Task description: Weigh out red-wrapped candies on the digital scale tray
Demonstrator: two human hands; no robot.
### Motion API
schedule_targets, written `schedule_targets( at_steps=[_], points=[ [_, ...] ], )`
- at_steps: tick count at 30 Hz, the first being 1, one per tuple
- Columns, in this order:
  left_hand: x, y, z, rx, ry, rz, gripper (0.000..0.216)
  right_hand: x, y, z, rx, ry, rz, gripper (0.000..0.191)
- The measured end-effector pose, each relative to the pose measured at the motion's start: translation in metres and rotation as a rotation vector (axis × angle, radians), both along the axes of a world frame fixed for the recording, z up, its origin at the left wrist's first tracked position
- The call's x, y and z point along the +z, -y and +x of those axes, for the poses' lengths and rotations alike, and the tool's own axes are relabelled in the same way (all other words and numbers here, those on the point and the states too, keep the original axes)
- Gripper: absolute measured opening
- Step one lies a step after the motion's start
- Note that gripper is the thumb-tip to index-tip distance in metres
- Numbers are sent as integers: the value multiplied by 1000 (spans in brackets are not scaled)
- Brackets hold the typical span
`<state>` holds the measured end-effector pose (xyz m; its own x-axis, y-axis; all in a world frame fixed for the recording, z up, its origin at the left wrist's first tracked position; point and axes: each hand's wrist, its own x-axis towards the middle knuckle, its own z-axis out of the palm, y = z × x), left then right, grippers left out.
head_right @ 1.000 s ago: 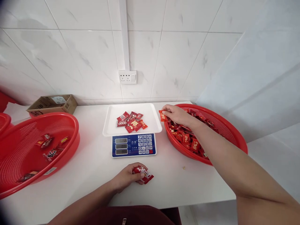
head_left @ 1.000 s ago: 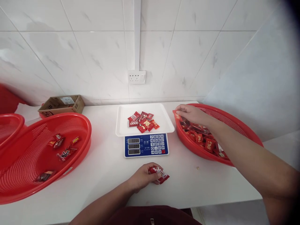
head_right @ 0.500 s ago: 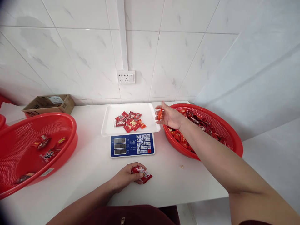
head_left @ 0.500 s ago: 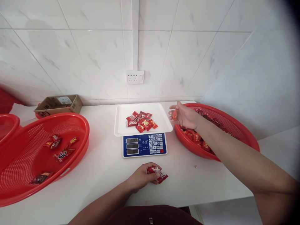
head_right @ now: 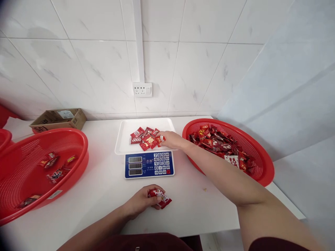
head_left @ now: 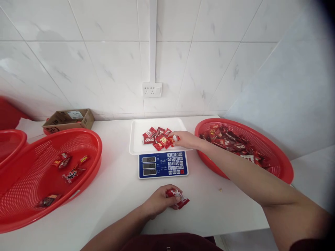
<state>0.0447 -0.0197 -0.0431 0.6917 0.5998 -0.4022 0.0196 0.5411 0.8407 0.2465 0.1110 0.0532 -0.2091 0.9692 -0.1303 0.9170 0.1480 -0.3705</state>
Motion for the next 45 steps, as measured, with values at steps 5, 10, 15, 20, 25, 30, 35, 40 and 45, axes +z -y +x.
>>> schedule_targets(
  at_steps=[5, 10, 15, 20, 25, 30, 35, 40, 45],
  points=[
    [-3, 0, 0, -8, -9, 7, 45, 3, 1, 7, -51, 36, 46, 25],
    [-3, 1, 1, 0, -6, 1, 46, 14, 0, 16, -142, -36, 57, 14],
    [-3, 1, 1, 12, 6, -18, 47, 26, -8, 4, -224, -406, 34, 28],
    [-5, 0, 2, 21, 4, -2, 49, 24, -7, -17, -155, -407, 6, 53],
    [-5, 1, 2, 17, -3, -16, 52, 8, 8, -30, -25, 4, 73, 63],
    [-6, 0, 2, 4, 3, -3, 51, 2, 13, -31, -12, 155, 117, 54],
    [-8, 0, 2, -9, -29, -5, 50, 5, 11, -16, -110, 187, 112, 51],
    [-10, 0, 1, -6, -3, 12, 47, 2, 4, -3, -100, 98, 100, 43],
    [-12, 0, 1, -11, 5, 12, 47, -6, -20, 2, -228, 41, 148, 41]
  ],
)
